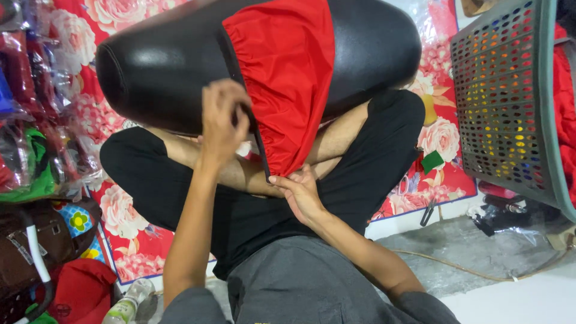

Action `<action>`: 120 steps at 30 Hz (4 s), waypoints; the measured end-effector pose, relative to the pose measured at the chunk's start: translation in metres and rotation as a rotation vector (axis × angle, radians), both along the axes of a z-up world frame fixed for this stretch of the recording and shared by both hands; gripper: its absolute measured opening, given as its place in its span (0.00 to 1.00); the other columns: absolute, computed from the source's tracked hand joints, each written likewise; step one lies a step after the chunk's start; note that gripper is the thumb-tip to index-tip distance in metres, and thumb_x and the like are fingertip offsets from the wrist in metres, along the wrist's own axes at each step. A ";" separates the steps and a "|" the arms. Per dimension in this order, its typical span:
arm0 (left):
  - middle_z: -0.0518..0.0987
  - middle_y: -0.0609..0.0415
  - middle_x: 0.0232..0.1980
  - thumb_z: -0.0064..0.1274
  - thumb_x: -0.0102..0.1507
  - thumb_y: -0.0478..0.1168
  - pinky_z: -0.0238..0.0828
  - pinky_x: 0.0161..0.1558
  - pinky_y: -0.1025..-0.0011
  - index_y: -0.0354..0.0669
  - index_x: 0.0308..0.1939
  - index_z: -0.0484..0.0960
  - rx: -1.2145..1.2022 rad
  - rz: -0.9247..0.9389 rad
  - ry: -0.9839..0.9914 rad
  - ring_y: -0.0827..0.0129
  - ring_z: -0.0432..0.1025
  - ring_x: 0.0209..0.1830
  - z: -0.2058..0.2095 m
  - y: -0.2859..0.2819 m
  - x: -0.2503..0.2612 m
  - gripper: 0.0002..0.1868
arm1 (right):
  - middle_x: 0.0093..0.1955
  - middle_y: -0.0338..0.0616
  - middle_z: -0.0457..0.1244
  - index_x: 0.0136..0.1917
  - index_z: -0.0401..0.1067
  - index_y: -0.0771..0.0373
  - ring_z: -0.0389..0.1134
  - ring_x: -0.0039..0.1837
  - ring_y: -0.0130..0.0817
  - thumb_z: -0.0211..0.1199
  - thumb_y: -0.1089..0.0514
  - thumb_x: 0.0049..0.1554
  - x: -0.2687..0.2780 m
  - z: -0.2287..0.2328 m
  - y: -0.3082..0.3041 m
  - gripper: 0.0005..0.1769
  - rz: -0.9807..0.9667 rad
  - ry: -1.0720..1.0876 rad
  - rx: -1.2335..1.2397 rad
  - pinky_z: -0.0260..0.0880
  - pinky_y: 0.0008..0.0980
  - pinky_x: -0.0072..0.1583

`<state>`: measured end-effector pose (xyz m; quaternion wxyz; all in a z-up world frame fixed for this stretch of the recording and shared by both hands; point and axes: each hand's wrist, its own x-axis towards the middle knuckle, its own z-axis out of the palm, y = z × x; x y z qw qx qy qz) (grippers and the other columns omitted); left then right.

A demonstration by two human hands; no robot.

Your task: The person cleans and handles a motorcycle seat cushion, fits a red protective textile cover onto it, aligns the cover, folds it neatly, and places the folded cover inside a transparent plastic bag.

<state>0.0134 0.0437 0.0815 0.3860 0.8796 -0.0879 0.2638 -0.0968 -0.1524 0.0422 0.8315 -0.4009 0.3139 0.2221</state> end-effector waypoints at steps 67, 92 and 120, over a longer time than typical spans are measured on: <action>0.82 0.42 0.32 0.54 0.69 0.54 0.76 0.39 0.53 0.42 0.37 0.82 -0.240 0.551 0.330 0.45 0.80 0.37 -0.064 -0.052 0.021 0.19 | 0.47 0.42 0.71 0.53 0.75 0.53 0.74 0.53 0.45 0.58 0.55 0.67 0.192 -0.043 -0.026 0.06 0.442 -1.203 -1.306 0.70 0.41 0.53; 0.69 0.58 0.76 0.51 0.62 0.37 0.64 0.59 0.59 0.50 0.73 0.72 0.827 -0.214 -0.200 0.53 0.64 0.65 -0.048 0.036 0.004 0.33 | 0.39 0.39 0.71 0.52 0.80 0.53 0.74 0.46 0.30 0.64 0.54 0.61 0.210 -0.037 -0.040 0.07 0.581 -0.710 -0.892 0.74 0.37 0.55; 0.80 0.52 0.43 0.31 0.76 0.43 0.52 0.55 0.63 0.40 0.66 0.64 -0.113 0.082 0.293 0.59 0.71 0.39 -0.064 -0.016 0.066 0.18 | 0.59 0.38 0.61 0.50 0.81 0.56 0.62 0.65 0.33 0.70 0.56 0.61 0.242 0.037 -0.073 0.04 0.603 -1.117 -0.746 0.61 0.36 0.68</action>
